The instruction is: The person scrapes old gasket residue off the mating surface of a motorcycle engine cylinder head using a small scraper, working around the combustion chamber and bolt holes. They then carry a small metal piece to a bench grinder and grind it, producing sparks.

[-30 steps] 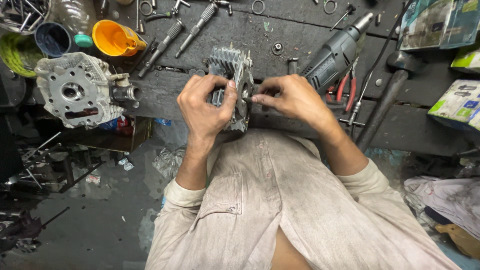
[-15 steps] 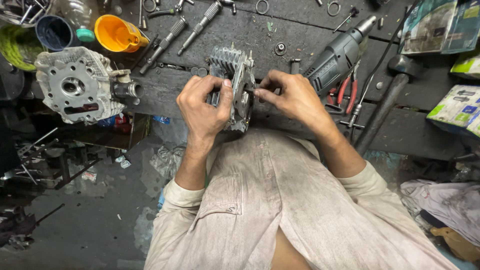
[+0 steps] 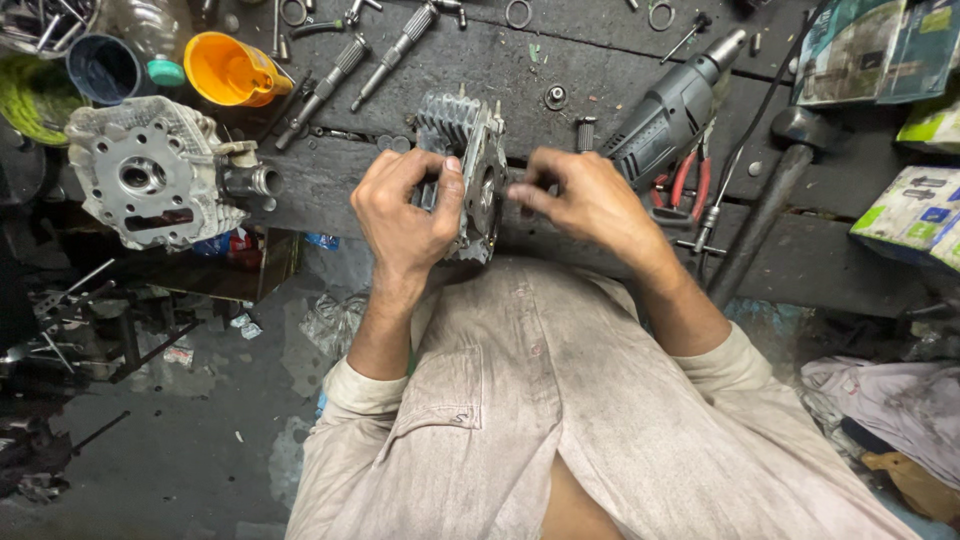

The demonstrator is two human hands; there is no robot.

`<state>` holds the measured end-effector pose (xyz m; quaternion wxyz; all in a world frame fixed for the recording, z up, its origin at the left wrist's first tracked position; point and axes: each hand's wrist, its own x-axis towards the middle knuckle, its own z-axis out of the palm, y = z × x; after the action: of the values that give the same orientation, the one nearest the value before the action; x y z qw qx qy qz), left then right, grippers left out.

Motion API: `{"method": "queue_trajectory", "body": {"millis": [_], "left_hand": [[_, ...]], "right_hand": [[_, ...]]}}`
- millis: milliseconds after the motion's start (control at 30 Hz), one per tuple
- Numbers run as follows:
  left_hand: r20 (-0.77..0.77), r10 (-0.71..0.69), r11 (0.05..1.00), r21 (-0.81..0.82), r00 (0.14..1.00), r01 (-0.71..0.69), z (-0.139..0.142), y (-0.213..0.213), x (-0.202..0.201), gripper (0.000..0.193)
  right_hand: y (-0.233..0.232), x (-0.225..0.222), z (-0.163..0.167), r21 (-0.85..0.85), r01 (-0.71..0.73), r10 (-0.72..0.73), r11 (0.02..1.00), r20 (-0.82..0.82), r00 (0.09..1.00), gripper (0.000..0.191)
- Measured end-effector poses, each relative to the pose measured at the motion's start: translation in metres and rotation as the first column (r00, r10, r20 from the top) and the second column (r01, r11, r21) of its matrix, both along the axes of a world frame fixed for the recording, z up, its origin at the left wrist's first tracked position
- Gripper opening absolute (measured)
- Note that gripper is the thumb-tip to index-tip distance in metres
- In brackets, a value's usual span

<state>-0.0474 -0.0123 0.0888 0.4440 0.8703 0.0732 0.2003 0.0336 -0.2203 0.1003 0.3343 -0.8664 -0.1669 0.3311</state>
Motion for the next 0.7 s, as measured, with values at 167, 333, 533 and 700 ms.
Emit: {"method": "queue_trajectory", "body": {"millis": [167,333,533,700], "left_hand": [[0.006,-0.010,1.000,0.012,1.000,0.010,0.0003,0.0002,0.0009,0.011],[0.002,-0.008,1.000,0.009,1.000,0.008,0.0001,0.0000,0.0009,0.012],[-0.004,-0.003,1.000,0.010,1.000,0.003,0.0008,0.0006,0.0025,0.012],[-0.014,0.008,1.000,0.015,1.000,-0.008,0.0027,0.0003,0.0043,0.012]], "right_hand": [[-0.0015,-0.0006,-0.0063,0.016,-0.059,0.057,0.998,0.099,0.993,0.036],[-0.0019,-0.0007,-0.0086,-0.011,-0.069,0.069,0.998,0.008,0.998,0.035],[0.0011,-0.0027,-0.0087,0.090,-0.081,0.073,0.993,0.085,0.994,0.032],[0.0011,-0.0027,-0.0088,-0.012,-0.046,0.046,0.999,-0.060,0.997,0.032]]}}
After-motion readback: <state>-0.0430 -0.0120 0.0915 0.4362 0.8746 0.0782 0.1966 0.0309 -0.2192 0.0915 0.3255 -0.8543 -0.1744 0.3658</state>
